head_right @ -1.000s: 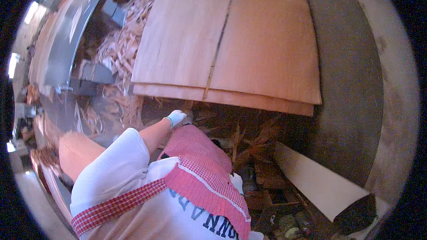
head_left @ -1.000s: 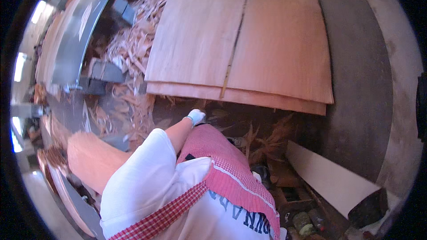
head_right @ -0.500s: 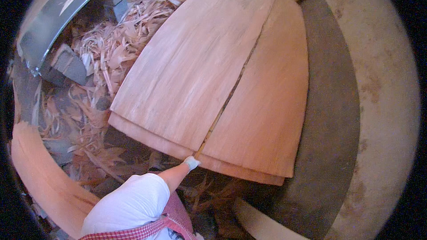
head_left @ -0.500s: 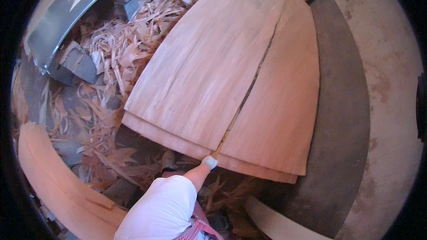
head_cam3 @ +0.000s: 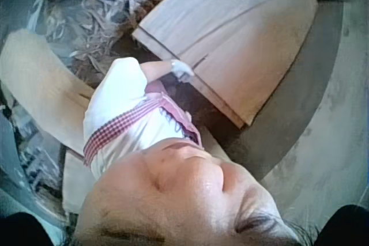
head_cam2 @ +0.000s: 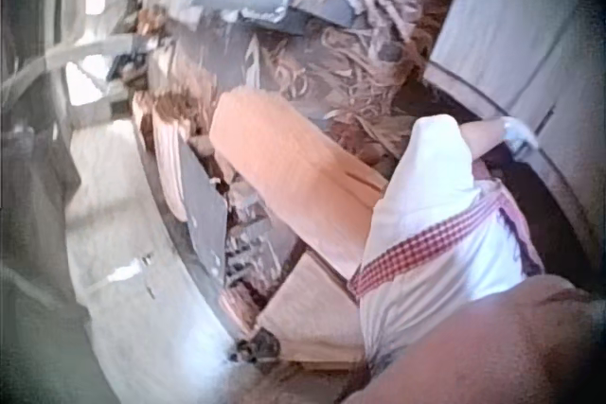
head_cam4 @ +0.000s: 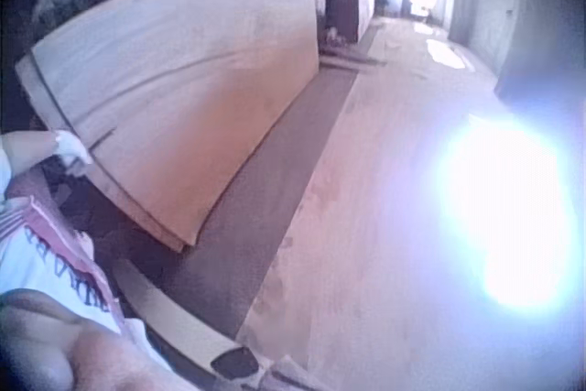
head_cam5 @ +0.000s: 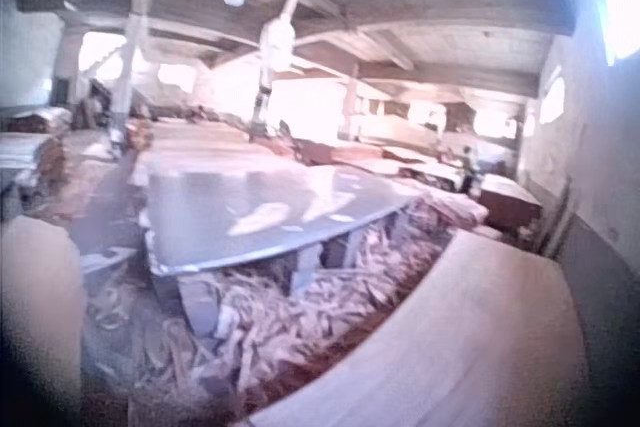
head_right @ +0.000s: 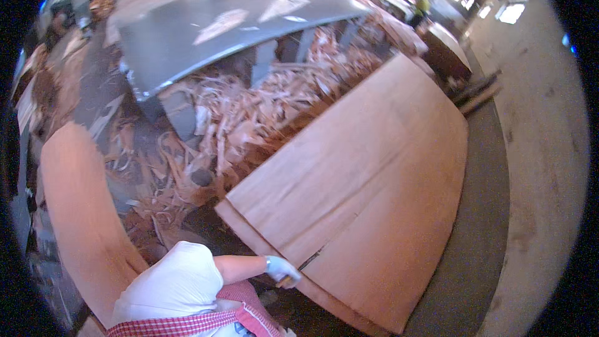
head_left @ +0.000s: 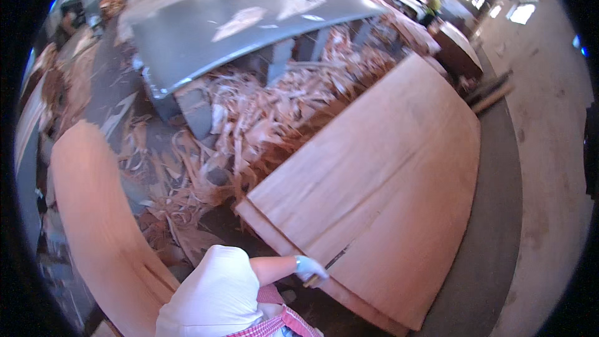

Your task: The person applies liquid glue from a container to a large wooden board, positions thin wood veneer sheets on the surface, trims the edges with a small blade, and secures the veneer with small pieces of tape.

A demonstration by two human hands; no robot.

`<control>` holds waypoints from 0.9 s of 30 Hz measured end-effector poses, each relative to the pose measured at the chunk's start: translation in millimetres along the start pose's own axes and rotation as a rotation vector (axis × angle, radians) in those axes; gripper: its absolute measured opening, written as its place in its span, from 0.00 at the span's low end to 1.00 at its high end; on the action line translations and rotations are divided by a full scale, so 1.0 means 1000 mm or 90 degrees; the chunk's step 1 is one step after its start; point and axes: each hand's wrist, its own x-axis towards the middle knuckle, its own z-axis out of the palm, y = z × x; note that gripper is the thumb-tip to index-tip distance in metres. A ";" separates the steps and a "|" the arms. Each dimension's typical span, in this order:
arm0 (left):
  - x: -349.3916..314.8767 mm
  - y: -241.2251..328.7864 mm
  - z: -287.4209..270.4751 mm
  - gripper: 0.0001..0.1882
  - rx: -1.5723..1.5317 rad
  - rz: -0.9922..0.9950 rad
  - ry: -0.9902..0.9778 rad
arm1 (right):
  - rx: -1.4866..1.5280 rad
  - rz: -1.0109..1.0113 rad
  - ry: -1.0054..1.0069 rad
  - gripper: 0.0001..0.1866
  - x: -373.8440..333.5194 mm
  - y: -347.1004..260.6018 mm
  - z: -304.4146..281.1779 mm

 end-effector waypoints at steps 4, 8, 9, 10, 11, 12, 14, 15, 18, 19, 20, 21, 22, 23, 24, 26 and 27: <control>-0.086 0.100 0.039 0.20 0.290 0.250 0.515 | 0.006 -0.086 -0.012 0.21 0.020 -0.021 0.000; -0.199 0.085 0.114 0.19 0.515 0.260 0.671 | 0.184 -0.150 -0.064 0.22 0.056 -0.043 -0.023; -0.210 0.023 0.076 0.20 0.647 0.259 0.782 | 0.209 -0.180 -0.137 0.22 0.069 -0.075 -0.023; -0.244 -0.006 0.102 0.21 0.609 0.344 0.800 | 0.286 -0.170 -0.153 0.23 0.073 -0.108 -0.036; -0.279 -0.031 0.120 0.23 0.635 0.293 0.799 | 0.358 -0.162 -0.172 0.24 0.072 -0.143 -0.045; -0.312 -0.054 0.142 0.22 0.646 0.294 0.842 | 0.470 -0.196 -0.172 0.24 0.073 -0.179 -0.048; -0.366 -0.096 0.183 0.21 0.628 0.172 0.895 | 0.625 -0.302 -0.206 0.32 0.082 -0.257 -0.051; -0.379 -0.126 0.195 0.21 0.601 0.111 0.939 | 0.598 -0.300 -0.265 0.37 0.057 -0.315 -0.052; -0.413 -0.184 0.225 0.18 0.532 0.146 1.003 | 0.529 -0.330 -0.191 0.33 0.029 -0.448 -0.047; -0.424 -0.193 0.228 0.16 0.463 0.173 1.009 | 0.556 -0.387 -0.262 0.22 0.050 -0.487 -0.045; -0.443 -0.191 0.239 0.16 0.410 0.180 1.019 | 0.568 -0.431 -0.259 0.16 0.070 -0.518 -0.036; -0.458 -0.207 0.233 0.15 0.403 0.157 1.053 | 0.557 -0.437 -0.204 0.16 0.048 -0.554 -0.008; -0.473 -0.219 0.230 0.15 0.401 0.137 1.086 | 0.493 -0.457 -0.215 0.16 0.050 -0.585 0.013; -0.475 -0.271 0.202 0.15 0.268 0.200 1.102 | 0.411 -0.502 -0.132 0.18 0.036 -0.618 0.055; -0.476 -0.323 0.175 0.14 0.133 0.272 1.119 | 0.294 -0.546 -0.126 0.19 0.013 -0.644 0.099; -0.528 -0.315 0.157 0.14 0.138 0.235 1.129 | 0.320 -0.568 -0.187 0.17 -0.003 -0.682 0.183; -0.555 -0.297 0.164 0.14 0.135 0.248 1.121 | 0.345 -0.526 -0.215 0.14 0.000 -0.698 0.228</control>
